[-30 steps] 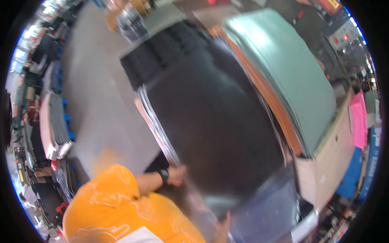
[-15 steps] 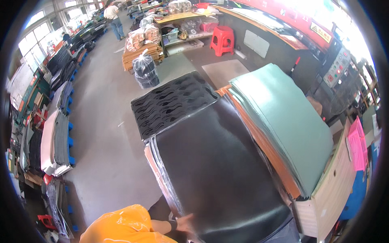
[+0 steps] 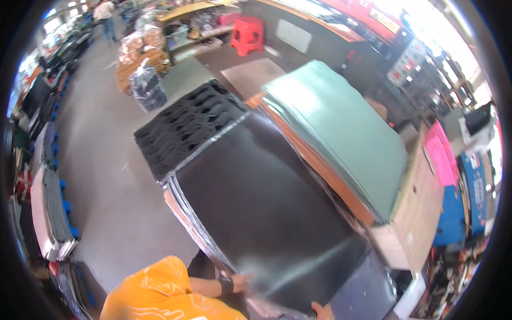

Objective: The person trims excess material from a black rubber piece using green shears, then places it in a plastic bag. They retrieve a large black rubber sheet, position it on a cutting machine, and cut multiple shoe-shaped pieces. The cut pieces are collected and placed into a red bin.

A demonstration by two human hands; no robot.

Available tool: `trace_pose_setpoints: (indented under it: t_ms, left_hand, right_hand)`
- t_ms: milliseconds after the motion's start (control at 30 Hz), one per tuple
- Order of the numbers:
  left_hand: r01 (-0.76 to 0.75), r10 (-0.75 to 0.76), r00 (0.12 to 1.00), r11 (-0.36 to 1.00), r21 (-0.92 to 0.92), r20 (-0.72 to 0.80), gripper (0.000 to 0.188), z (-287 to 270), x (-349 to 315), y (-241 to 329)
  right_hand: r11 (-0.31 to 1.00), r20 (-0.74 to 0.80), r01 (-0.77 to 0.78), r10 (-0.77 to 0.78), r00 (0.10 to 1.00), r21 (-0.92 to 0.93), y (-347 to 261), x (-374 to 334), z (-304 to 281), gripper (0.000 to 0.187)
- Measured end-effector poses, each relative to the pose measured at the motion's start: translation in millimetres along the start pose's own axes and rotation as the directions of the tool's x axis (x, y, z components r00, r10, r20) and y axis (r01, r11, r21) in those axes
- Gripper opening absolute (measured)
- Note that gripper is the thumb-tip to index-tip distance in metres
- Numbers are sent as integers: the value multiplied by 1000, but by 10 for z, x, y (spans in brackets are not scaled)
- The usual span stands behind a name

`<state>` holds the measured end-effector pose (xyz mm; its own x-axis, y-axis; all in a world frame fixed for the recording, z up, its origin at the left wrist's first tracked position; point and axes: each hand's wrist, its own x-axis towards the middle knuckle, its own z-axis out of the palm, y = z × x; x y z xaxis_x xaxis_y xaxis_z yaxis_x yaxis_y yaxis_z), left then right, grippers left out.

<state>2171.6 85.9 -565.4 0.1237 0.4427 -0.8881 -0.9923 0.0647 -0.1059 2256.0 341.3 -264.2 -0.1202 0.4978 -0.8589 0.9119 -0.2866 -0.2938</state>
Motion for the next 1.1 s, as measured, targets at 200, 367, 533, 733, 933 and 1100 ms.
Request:
trace_pose_setpoints:
  t_ms: [200,367,533,733,933,1100]
  left_hand:
    - [-161,161,987,987,-19,24,25,-54,-1619,491]
    - [-212,212,977,976,46,-8,22,-243,-2288,747]
    - [-313,354,935,821,478,5,18,-352,-1925,660]
    - [16,30,945,990,138,-327,15,-139,-1922,572]
    - [30,71,942,956,291,-328,18,-230,-1747,538]
    - [19,55,933,980,200,-357,22,-984,-1099,347]
  right_hand:
    - [946,267,318,-292,919,-61,-132,-1093,-133,37]
    - [813,470,573,-547,693,101,-76,-1275,-84,42]
    - [947,250,319,-298,921,-46,997,-541,-28,33]
    - [700,37,-182,217,975,691,2852,451,1044,65]
    - [223,290,-334,206,935,916,3359,1072,1959,62]
    - [185,333,-353,132,934,917,3230,1202,1840,60]
